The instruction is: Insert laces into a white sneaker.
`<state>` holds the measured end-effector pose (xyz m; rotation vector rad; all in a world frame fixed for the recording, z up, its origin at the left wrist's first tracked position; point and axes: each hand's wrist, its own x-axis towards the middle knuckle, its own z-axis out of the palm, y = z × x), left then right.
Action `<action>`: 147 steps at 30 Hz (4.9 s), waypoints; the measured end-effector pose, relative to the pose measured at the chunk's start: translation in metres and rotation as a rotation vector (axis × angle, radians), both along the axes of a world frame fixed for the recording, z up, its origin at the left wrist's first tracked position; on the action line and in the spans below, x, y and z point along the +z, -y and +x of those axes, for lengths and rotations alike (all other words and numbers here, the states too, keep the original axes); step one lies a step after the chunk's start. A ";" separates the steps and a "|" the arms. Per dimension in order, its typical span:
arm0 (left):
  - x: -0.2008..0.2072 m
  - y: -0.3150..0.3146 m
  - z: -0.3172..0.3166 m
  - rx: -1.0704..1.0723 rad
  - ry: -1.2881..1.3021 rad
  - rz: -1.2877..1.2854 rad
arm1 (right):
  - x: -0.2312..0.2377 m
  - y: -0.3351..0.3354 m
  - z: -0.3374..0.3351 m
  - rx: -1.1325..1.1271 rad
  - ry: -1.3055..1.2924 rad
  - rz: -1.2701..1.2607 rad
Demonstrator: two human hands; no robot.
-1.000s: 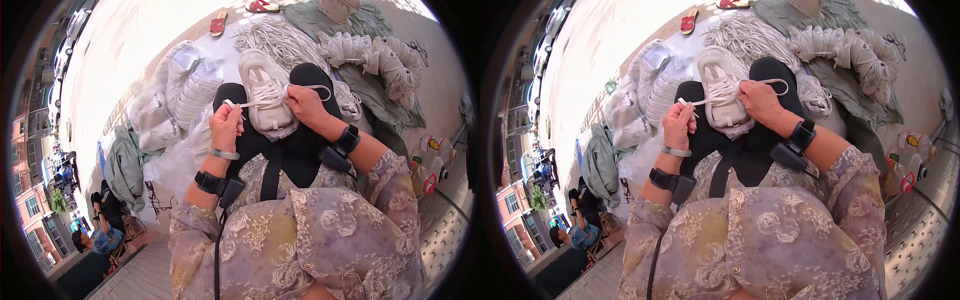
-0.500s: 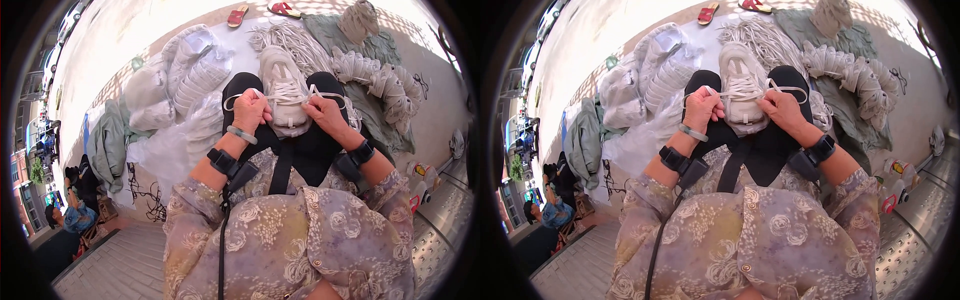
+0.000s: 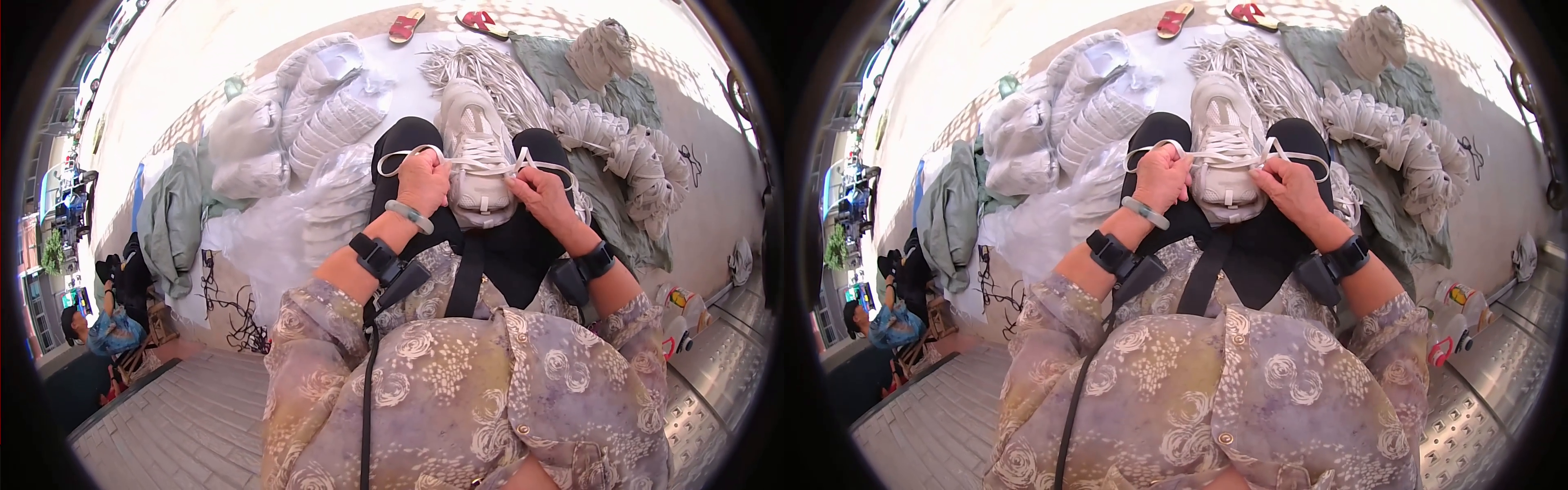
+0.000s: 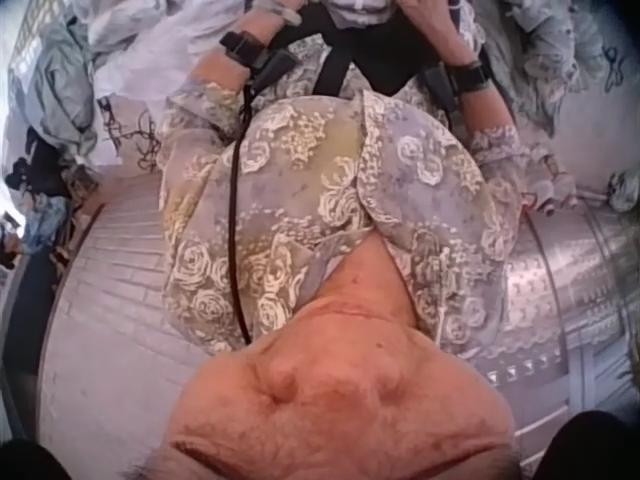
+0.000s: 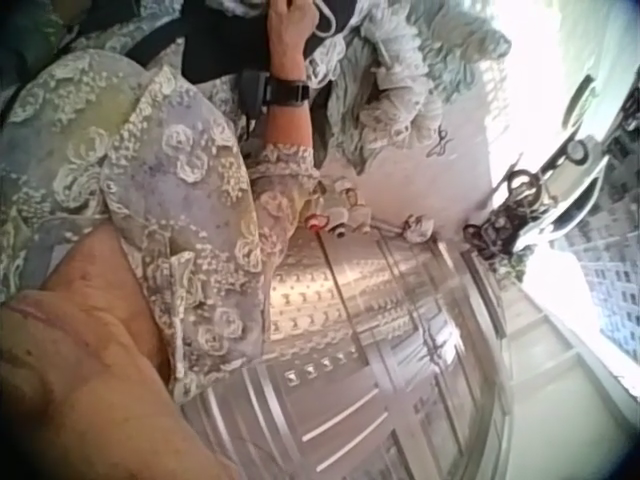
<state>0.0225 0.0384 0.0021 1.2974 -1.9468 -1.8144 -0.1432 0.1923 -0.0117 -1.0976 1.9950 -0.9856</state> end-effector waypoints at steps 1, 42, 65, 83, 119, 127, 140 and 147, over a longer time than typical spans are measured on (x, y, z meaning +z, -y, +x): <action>-0.004 0.000 -0.001 0.002 -0.024 -0.032 | 0.000 0.000 0.000 0.003 0.001 -0.001; -0.023 -0.003 0.009 -0.246 -0.183 -0.563 | 0.021 0.059 0.037 0.505 -0.902 -0.209; 0.009 -0.034 -0.032 -0.648 -0.202 -0.959 | 0.036 -0.015 0.001 0.217 -0.625 -0.297; -0.013 -0.062 -0.054 -0.349 0.213 -0.560 | -0.013 -0.015 0.011 0.025 -0.239 -0.286; 0.003 0.042 -0.009 -0.521 0.134 -0.981 | 0.019 0.025 -0.019 -0.227 0.574 0.269; 0.006 0.017 -0.008 -0.262 -0.208 -0.925 | 0.021 0.004 -0.019 -0.299 0.908 -0.129; -0.004 0.000 0.003 -0.080 -0.167 -0.657 | 0.009 0.012 -0.024 -0.107 0.899 -0.028; -0.010 -0.001 0.001 -0.059 -0.136 -0.646 | 0.034 -0.020 -0.006 -0.366 0.596 0.042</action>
